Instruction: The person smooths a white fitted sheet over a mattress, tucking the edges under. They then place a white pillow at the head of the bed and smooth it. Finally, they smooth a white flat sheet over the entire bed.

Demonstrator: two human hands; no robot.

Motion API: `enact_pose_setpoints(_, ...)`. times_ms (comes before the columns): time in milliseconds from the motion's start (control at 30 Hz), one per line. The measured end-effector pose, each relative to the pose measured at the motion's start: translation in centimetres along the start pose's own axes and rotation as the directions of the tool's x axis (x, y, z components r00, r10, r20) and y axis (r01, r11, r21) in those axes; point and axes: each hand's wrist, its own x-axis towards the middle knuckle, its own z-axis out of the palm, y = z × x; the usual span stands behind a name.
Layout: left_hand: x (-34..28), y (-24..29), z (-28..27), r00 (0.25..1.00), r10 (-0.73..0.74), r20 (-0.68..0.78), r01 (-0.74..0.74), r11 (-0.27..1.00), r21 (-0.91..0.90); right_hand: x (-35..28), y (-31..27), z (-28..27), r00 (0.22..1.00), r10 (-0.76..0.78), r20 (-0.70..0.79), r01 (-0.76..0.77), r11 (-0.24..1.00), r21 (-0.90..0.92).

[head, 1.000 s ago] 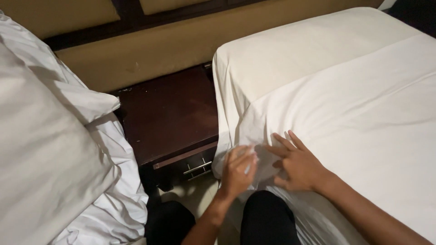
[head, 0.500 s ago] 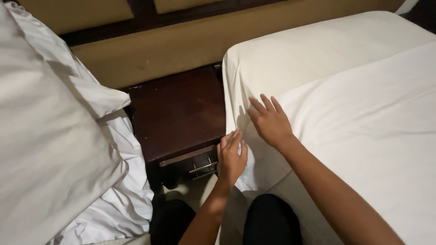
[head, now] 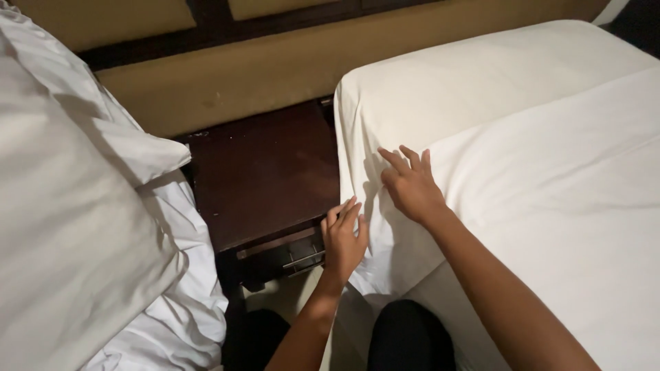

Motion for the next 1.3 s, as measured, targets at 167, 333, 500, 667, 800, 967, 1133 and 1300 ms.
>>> enact_pose_setpoints(167, 2.3, -0.4, 0.9, 0.996, -0.009, 0.084, 0.017, 0.995, -0.1, -0.4, -0.1, -1.0, 0.99, -0.046, -0.132, 0.071, 0.98, 0.187)
enact_pose_setpoints(333, 3.2, -1.9, 2.2, 0.988, -0.018, 0.152, 0.038, 0.99, -0.135, -0.7, 0.2, -0.9, 0.981, -0.056, -0.186, 0.102, 0.965, 0.243)
enact_pose_setpoints(500, 3.1, -1.7, 2.3, 0.985, 0.003, 0.171, 0.034, 0.976, -0.214, -0.7, 0.2, -0.8, 0.982, -0.049, -0.18, 0.093, 0.965, 0.246)
enact_pose_setpoints(667, 2.7, -1.6, 0.8, 0.978, -0.042, 0.203, 0.039, 0.999, 0.018, -0.7, -0.1, -1.1, 0.983, -0.032, -0.178, 0.086, 0.95, 0.302)
enact_pose_setpoints(800, 2.1, -2.9, 0.7, 0.986, -0.065, 0.151, 0.03, 0.974, 0.226, -0.6, 0.2, -0.2, 0.975, 0.014, -0.223, 0.066, 0.936, 0.347)
enact_pose_setpoints(967, 2.6, -2.9, -0.2, 0.996, -0.045, 0.073, 0.025, 0.964, 0.266, -0.6, 0.7, -0.9, 0.989, -0.006, -0.147, 0.073, 0.887, 0.455)
enact_pose_setpoints(1133, 3.7, -1.3, -1.4, 0.997, 0.005, 0.08, -0.018, 0.985, 0.169, -1.1, 2.9, -2.9, 0.999, -0.035, -0.024, 0.042, 0.893, 0.449)
enact_pose_setpoints(1300, 4.8, 0.5, -0.9, 0.982, 0.102, 0.156, -0.112, 0.992, 0.058, -3.9, 7.7, -3.9, 0.955, 0.266, 0.131, -0.284, 0.948, 0.143)
